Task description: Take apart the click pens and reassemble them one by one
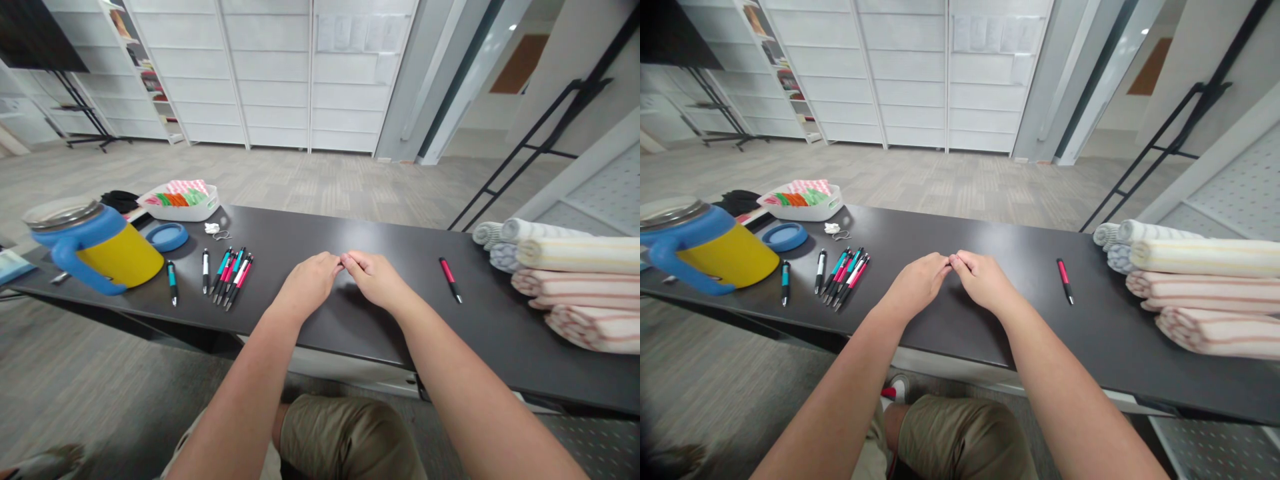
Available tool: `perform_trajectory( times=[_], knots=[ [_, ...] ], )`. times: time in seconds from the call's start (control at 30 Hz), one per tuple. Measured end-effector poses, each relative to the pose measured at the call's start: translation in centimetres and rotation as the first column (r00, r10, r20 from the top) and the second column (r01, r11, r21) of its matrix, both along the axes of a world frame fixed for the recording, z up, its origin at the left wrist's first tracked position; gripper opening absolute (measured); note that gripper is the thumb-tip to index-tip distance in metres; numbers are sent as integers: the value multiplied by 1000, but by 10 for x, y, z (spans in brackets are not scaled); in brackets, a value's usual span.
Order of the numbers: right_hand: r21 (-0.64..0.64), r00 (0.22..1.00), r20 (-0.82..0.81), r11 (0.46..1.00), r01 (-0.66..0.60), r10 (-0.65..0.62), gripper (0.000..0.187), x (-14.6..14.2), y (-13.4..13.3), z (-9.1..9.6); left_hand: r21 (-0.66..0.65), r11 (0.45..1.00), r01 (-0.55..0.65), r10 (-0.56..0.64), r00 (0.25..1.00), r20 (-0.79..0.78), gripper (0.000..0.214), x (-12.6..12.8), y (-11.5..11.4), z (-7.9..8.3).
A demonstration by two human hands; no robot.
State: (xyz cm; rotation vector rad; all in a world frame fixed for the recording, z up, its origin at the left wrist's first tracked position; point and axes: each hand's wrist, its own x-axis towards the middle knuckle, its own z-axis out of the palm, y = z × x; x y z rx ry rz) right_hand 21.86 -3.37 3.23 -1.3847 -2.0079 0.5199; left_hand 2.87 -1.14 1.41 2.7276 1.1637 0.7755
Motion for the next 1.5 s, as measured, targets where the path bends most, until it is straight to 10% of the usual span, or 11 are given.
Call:
perform_trajectory(
  times=[0.3,0.47,0.57,0.73,0.83,0.97,1.1,1.23,1.5],
  knots=[
    [-73,988,-108,992,102,-110,63,-2,3,-5,9,1000,6,-6,1000,2,27,3,-3,1],
    [64,923,-71,922,383,-378,62,18,6,0,-57,998,-6,26,936,350,26,-1,3,2],
    [96,800,174,818,567,-574,43,36,7,-4,-207,978,-29,158,751,641,29,-10,11,0],
    [8,769,417,848,530,-485,42,46,10,-21,-370,899,236,321,220,921,27,-22,30,-5],
    [24,749,471,856,517,-465,26,43,13,-23,-373,860,348,382,45,923,26,-25,35,-3],
    [-16,806,379,868,496,-454,10,39,16,-18,-410,837,362,435,14,900,26,-26,33,1],
    [-127,941,-103,943,309,-322,22,26,15,-16,-393,836,382,424,6,906,30,-26,32,1],
    [-252,807,-558,966,58,-194,44,4,10,-13,-357,844,400,387,7,922,35,-25,32,1],
    [-322,625,-750,945,-60,-216,44,-12,5,-7,-287,861,421,296,46,954,35,-15,26,5]
  ],
)
